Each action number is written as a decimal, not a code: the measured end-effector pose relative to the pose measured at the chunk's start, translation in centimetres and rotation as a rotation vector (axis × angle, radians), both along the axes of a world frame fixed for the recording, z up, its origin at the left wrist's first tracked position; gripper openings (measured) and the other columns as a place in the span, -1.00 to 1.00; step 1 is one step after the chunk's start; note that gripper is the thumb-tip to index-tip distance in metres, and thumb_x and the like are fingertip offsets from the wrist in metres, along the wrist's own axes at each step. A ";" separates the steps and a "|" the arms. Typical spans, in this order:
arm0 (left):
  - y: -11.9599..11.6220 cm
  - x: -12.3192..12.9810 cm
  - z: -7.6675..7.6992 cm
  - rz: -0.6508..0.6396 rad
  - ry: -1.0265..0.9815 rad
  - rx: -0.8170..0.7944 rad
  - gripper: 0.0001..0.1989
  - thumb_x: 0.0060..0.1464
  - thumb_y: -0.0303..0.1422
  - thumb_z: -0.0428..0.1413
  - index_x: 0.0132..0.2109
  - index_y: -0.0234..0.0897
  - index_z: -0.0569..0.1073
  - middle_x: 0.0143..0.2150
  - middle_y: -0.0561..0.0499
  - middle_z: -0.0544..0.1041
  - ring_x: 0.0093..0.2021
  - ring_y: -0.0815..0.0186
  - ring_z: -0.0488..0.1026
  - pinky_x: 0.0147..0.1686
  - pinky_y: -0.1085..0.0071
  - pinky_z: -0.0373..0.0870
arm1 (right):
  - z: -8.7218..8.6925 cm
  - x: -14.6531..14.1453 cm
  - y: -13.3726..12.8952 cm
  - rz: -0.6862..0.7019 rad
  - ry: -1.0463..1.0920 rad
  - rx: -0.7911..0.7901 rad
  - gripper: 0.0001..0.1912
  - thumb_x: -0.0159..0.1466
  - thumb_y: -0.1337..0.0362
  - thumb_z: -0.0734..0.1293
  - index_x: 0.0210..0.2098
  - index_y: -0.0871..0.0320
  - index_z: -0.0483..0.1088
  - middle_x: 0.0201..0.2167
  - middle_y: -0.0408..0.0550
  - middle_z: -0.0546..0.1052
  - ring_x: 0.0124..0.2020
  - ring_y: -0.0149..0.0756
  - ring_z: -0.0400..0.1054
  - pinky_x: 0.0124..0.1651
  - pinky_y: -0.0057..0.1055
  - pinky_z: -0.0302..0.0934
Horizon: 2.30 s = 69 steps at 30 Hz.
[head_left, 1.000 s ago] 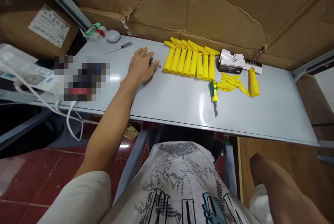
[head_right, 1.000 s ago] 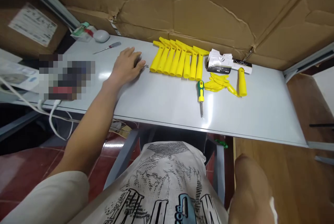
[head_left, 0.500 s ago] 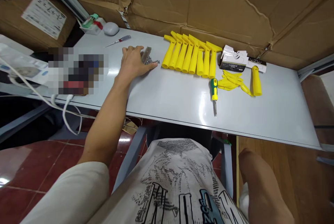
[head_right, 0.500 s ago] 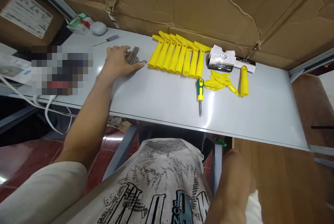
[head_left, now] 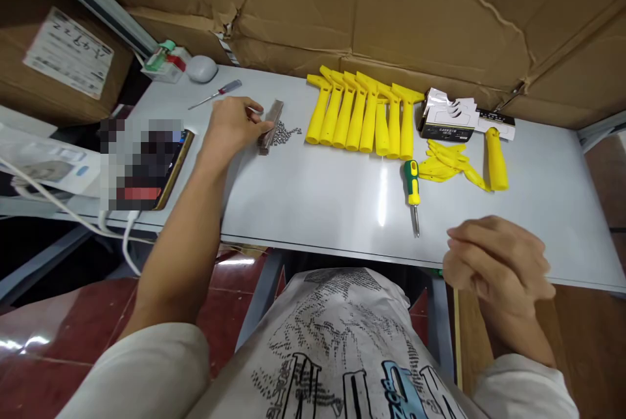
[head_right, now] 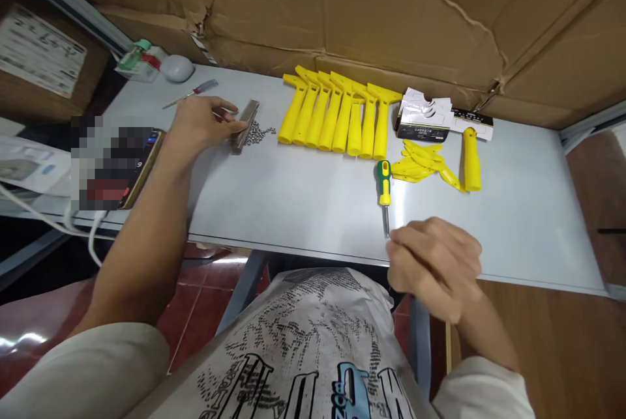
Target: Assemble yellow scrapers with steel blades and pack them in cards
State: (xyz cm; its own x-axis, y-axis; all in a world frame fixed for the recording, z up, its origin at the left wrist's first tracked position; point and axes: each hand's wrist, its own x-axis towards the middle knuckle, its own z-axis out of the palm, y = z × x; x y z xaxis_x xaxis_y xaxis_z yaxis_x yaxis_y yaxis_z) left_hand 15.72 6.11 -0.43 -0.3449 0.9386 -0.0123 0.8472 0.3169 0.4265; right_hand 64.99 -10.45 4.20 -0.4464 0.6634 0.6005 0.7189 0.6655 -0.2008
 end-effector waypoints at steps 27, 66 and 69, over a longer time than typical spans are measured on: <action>-3.9 2.5 3.5 0.087 0.027 -0.161 -0.56 0.30 -0.40 0.41 0.28 -0.38 0.73 -0.10 -0.03 0.72 -0.11 0.20 0.63 0.34 0.12 0.60 | -0.3 -4.3 12.9 0.323 0.062 0.427 -0.64 0.17 0.65 0.26 -0.27 0.04 0.38 -0.46 -0.23 0.58 -0.53 -0.40 0.38 -0.45 -0.42 0.30; -2.8 2.1 3.8 -0.084 0.202 -0.227 -0.41 0.37 -0.33 0.31 0.44 -0.52 0.58 0.20 -0.36 0.69 0.22 -0.16 0.62 0.36 -0.07 0.55 | 0.4 -5.0 16.6 -0.111 0.276 -0.147 -0.53 0.55 0.35 0.27 0.31 0.05 0.69 -0.23 -0.10 0.67 -0.52 -0.44 0.25 -0.31 -0.36 0.23; -1.1 1.3 3.6 -0.151 0.205 -0.220 -0.25 0.35 -0.37 0.36 0.59 -0.45 0.44 0.18 -0.27 0.69 0.23 -0.08 0.57 0.42 -0.07 0.50 | 0.3 -3.7 14.1 -0.103 0.377 -0.044 -0.54 0.59 0.31 0.24 0.23 0.06 0.77 -0.26 -0.01 0.67 -0.32 -0.30 0.44 -0.21 -0.28 0.26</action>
